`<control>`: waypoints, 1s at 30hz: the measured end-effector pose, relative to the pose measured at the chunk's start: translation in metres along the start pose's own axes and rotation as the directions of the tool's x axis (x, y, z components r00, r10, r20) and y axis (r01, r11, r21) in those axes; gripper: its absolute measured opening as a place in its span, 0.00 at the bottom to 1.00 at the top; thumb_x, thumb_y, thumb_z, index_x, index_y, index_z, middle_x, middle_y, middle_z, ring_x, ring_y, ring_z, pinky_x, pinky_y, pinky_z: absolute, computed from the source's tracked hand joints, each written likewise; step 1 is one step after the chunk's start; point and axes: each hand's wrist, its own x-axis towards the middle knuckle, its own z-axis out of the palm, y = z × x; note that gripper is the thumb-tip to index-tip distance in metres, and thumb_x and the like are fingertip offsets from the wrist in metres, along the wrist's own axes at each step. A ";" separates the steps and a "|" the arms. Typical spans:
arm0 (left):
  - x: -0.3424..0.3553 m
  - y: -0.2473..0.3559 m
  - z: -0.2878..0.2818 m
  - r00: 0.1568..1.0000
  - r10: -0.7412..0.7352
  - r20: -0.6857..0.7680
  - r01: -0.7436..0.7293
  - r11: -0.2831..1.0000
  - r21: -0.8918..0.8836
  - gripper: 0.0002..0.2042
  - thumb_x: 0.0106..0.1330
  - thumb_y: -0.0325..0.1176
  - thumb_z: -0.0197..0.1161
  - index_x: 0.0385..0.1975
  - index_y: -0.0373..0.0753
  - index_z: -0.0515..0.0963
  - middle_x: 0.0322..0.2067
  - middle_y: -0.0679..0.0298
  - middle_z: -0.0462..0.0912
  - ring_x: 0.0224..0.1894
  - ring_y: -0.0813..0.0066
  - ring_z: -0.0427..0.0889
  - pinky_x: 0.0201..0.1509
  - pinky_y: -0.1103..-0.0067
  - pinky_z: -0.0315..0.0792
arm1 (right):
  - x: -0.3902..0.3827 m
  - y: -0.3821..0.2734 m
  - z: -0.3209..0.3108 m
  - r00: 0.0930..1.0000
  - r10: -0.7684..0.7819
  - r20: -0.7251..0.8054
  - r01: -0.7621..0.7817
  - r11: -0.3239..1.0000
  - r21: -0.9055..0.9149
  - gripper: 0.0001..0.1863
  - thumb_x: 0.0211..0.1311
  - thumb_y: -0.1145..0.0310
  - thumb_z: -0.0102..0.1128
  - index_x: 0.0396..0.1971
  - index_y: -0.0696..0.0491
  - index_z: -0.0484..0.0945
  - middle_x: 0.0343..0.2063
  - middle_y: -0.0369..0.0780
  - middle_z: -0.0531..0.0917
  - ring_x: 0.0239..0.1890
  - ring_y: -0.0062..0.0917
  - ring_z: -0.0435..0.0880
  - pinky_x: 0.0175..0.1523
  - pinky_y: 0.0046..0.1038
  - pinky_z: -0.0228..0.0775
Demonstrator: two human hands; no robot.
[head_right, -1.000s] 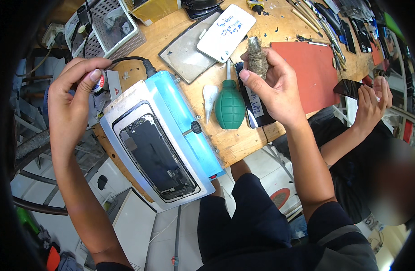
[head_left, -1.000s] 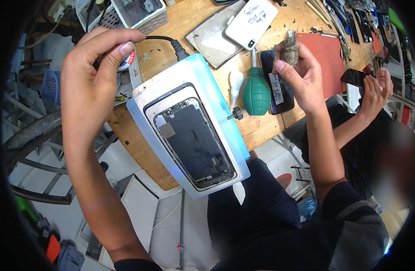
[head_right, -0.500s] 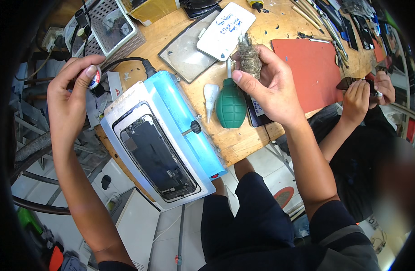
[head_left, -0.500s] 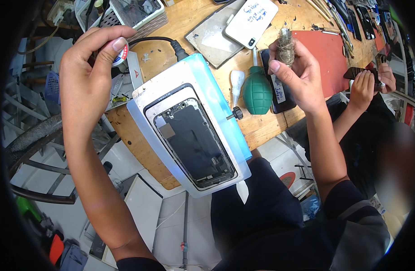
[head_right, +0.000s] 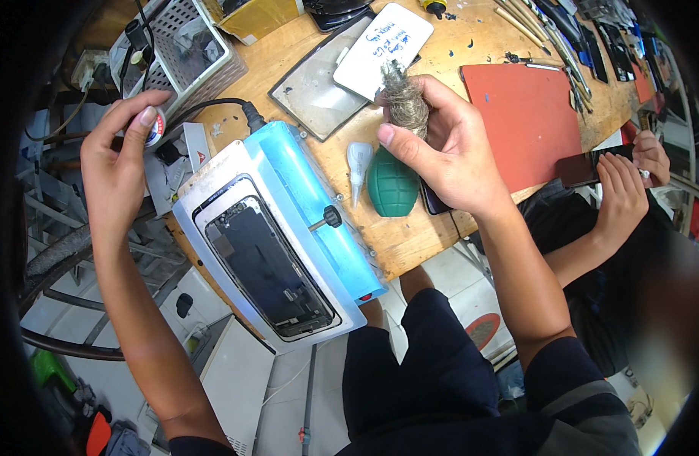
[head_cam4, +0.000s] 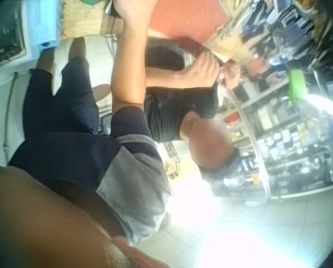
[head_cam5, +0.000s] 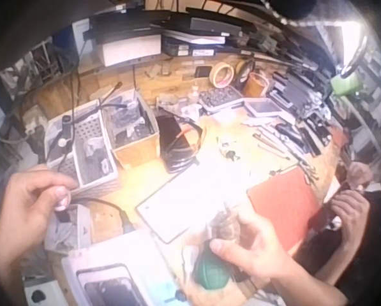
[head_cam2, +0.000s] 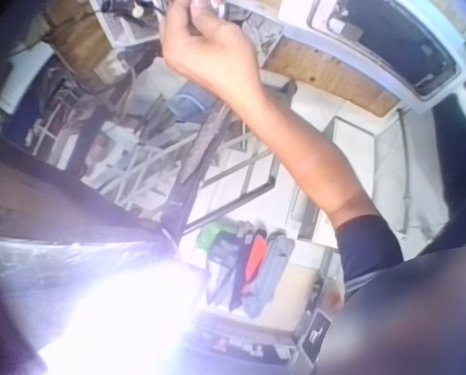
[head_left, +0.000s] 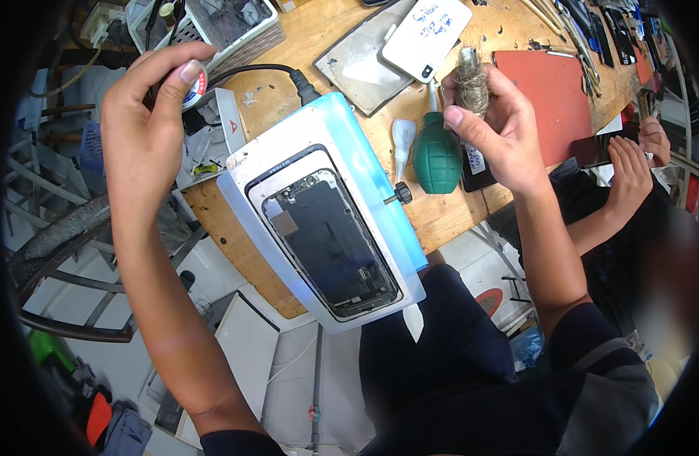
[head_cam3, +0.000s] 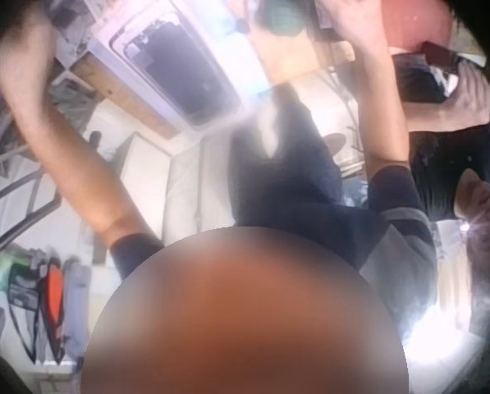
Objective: The person cleans the edges of a smartphone frame with a small brush, applies adhesive from a bottle, and places a black rectangular component into the frame. The person then presses the component into place and continues to adjust it.
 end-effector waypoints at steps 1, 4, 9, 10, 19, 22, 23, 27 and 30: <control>-0.003 -0.001 -0.002 1.000 0.013 -0.010 -0.013 1.000 0.001 0.09 0.75 0.27 0.62 0.46 0.33 0.87 0.37 0.63 0.85 0.39 0.79 0.79 0.47 0.82 0.71 | 0.000 0.000 0.001 1.000 -0.003 -0.002 0.003 1.000 0.011 0.20 0.69 0.73 0.71 0.57 0.61 0.77 0.47 0.35 0.82 0.51 0.19 0.80 0.61 0.25 0.72; -0.029 0.000 -0.008 0.991 -0.074 -0.112 0.077 0.997 0.023 0.09 0.77 0.27 0.60 0.47 0.32 0.85 0.39 0.62 0.85 0.42 0.79 0.79 0.50 0.82 0.71 | 0.002 -0.001 0.001 1.000 -0.013 -0.010 0.013 0.999 0.035 0.21 0.69 0.73 0.71 0.57 0.61 0.77 0.46 0.36 0.82 0.51 0.19 0.81 0.61 0.25 0.72; -0.087 0.004 -0.017 0.935 -0.298 -0.191 0.299 0.954 -0.024 0.09 0.80 0.29 0.58 0.46 0.31 0.83 0.40 0.63 0.82 0.43 0.79 0.78 0.51 0.82 0.70 | 0.005 -0.004 -0.005 0.999 -0.034 -0.035 0.034 0.999 0.001 0.21 0.69 0.74 0.71 0.58 0.61 0.76 0.46 0.36 0.82 0.51 0.19 0.81 0.61 0.25 0.73; -0.095 0.005 -0.018 0.912 -0.360 -0.195 0.360 0.932 -0.036 0.09 0.80 0.30 0.58 0.46 0.31 0.83 0.40 0.64 0.81 0.43 0.79 0.77 0.50 0.82 0.70 | 0.007 -0.005 -0.008 0.998 -0.040 -0.043 0.040 0.999 0.005 0.21 0.69 0.74 0.71 0.58 0.62 0.76 0.45 0.36 0.82 0.51 0.19 0.81 0.61 0.26 0.73; -0.145 0.025 -0.006 0.899 -0.424 -0.108 0.407 0.901 -0.149 0.08 0.80 0.29 0.58 0.44 0.31 0.83 0.38 0.65 0.78 0.38 0.80 0.74 0.41 0.83 0.69 | 0.025 -0.004 -0.030 0.988 -0.117 -0.102 0.105 0.987 -0.123 0.22 0.70 0.73 0.71 0.59 0.62 0.76 0.50 0.38 0.84 0.53 0.20 0.81 0.62 0.25 0.72; -0.164 0.030 -0.007 0.894 -0.432 -0.122 0.412 0.897 -0.160 0.08 0.79 0.28 0.59 0.44 0.31 0.83 0.38 0.64 0.78 0.38 0.80 0.74 0.41 0.83 0.69 | 0.029 -0.007 -0.027 0.992 -0.085 -0.090 0.072 0.987 -0.142 0.21 0.69 0.72 0.71 0.58 0.62 0.77 0.49 0.37 0.85 0.52 0.19 0.81 0.60 0.25 0.73; -0.170 0.031 -0.007 0.898 -0.419 -0.132 0.398 0.904 -0.156 0.08 0.79 0.27 0.59 0.43 0.31 0.83 0.38 0.64 0.78 0.38 0.80 0.74 0.41 0.83 0.69 | 0.031 -0.009 -0.025 0.993 -0.068 -0.097 0.053 0.987 -0.152 0.21 0.69 0.72 0.71 0.58 0.61 0.77 0.49 0.37 0.85 0.51 0.19 0.82 0.60 0.24 0.73; -0.195 0.031 -0.005 0.842 -0.503 -0.194 0.464 0.859 -0.216 0.07 0.78 0.26 0.59 0.43 0.30 0.83 0.37 0.64 0.78 0.38 0.79 0.75 0.42 0.83 0.68 | 0.038 -0.011 -0.011 0.994 -0.112 -0.018 0.109 0.988 -0.112 0.19 0.70 0.73 0.70 0.57 0.60 0.77 0.46 0.36 0.84 0.49 0.18 0.82 0.58 0.25 0.75; -0.211 0.026 -0.009 0.809 -0.544 -0.221 0.510 0.838 -0.196 0.07 0.78 0.28 0.60 0.43 0.30 0.83 0.37 0.64 0.78 0.38 0.78 0.75 0.43 0.82 0.69 | 0.046 -0.010 0.002 0.985 -0.161 0.063 0.167 0.980 -0.107 0.20 0.70 0.73 0.70 0.57 0.59 0.76 0.47 0.36 0.84 0.50 0.18 0.82 0.59 0.25 0.75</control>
